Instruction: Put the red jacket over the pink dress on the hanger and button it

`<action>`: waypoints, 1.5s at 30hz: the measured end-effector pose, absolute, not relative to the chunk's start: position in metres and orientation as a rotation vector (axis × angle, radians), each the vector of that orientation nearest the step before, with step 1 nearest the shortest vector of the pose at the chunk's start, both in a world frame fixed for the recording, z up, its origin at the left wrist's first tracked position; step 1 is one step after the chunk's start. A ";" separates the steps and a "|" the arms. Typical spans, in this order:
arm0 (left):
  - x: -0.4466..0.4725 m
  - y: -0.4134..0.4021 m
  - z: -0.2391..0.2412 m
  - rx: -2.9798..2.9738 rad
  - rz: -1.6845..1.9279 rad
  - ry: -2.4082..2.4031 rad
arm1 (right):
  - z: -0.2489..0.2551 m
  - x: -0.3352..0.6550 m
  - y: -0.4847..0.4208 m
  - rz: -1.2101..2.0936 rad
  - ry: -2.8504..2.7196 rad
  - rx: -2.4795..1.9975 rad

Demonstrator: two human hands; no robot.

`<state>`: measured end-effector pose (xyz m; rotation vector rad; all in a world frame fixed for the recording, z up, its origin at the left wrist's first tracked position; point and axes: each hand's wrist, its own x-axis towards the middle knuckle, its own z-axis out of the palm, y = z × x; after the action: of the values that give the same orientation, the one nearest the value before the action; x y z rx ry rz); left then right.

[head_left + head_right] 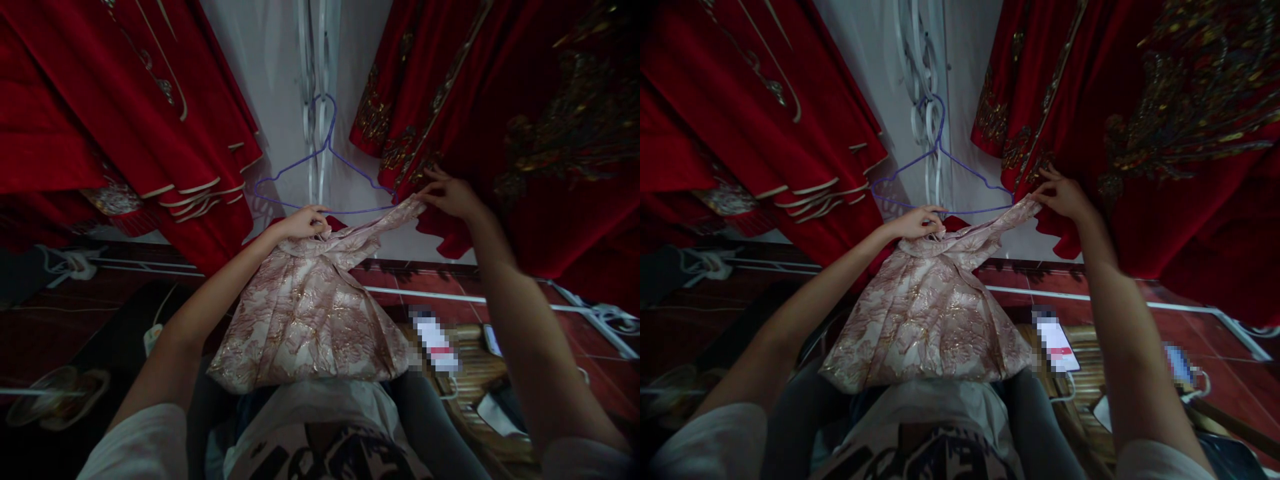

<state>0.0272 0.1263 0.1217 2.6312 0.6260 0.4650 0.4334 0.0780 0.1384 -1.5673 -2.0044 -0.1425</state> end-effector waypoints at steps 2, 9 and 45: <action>0.027 0.126 0.122 2.617 0.452 0.625 | 0.138 0.431 0.078 -0.165 -1.966 -1.540; 0.023 0.127 0.121 2.598 0.464 0.584 | 0.139 0.429 0.078 -0.161 -2.031 -1.589; 0.033 0.124 0.120 2.273 1.005 0.770 | 0.157 0.295 0.072 -0.007 -1.687 -1.536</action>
<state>0.0327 0.1238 0.1196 2.2732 0.7698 1.0047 0.2949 0.0724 0.1573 -1.5363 -1.6873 -0.0071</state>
